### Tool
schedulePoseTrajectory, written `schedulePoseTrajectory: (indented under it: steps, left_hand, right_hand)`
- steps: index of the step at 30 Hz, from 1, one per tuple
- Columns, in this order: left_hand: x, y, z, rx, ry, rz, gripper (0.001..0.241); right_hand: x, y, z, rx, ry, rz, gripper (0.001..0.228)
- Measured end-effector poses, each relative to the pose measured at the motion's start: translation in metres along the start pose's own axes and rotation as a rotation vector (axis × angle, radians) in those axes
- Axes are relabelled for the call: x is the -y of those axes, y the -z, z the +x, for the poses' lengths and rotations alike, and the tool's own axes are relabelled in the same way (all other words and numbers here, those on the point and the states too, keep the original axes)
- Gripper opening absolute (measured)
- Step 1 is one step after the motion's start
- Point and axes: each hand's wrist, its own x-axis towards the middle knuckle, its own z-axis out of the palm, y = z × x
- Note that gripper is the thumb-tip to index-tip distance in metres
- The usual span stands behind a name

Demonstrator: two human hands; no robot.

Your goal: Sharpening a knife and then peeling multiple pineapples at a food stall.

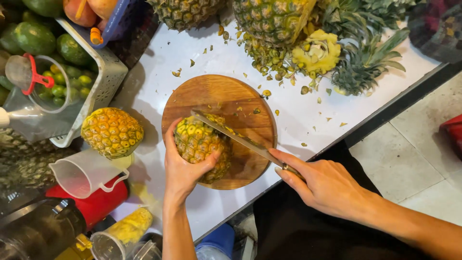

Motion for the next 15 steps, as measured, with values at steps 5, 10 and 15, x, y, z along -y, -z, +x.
schedulePoseTrajectory:
  steps: [5, 10, 15]
  left_hand:
    - [0.018, 0.001, 0.002, -0.006, 0.057, -0.041, 0.118]
    - [0.038, 0.013, 0.013, 0.052, 0.003, -0.182, 0.113]
    - [0.061, 0.019, 0.009, 0.088, -0.029, -0.327, 0.115]
  right_hand:
    - [0.034, 0.026, 0.034, 0.129, 0.027, 0.192, 0.053]
    - [0.02, 0.022, 0.016, 0.246, -0.124, 0.224, 0.053]
    - [0.038, 0.019, 0.045, 0.215, -0.022, 0.298, 0.051]
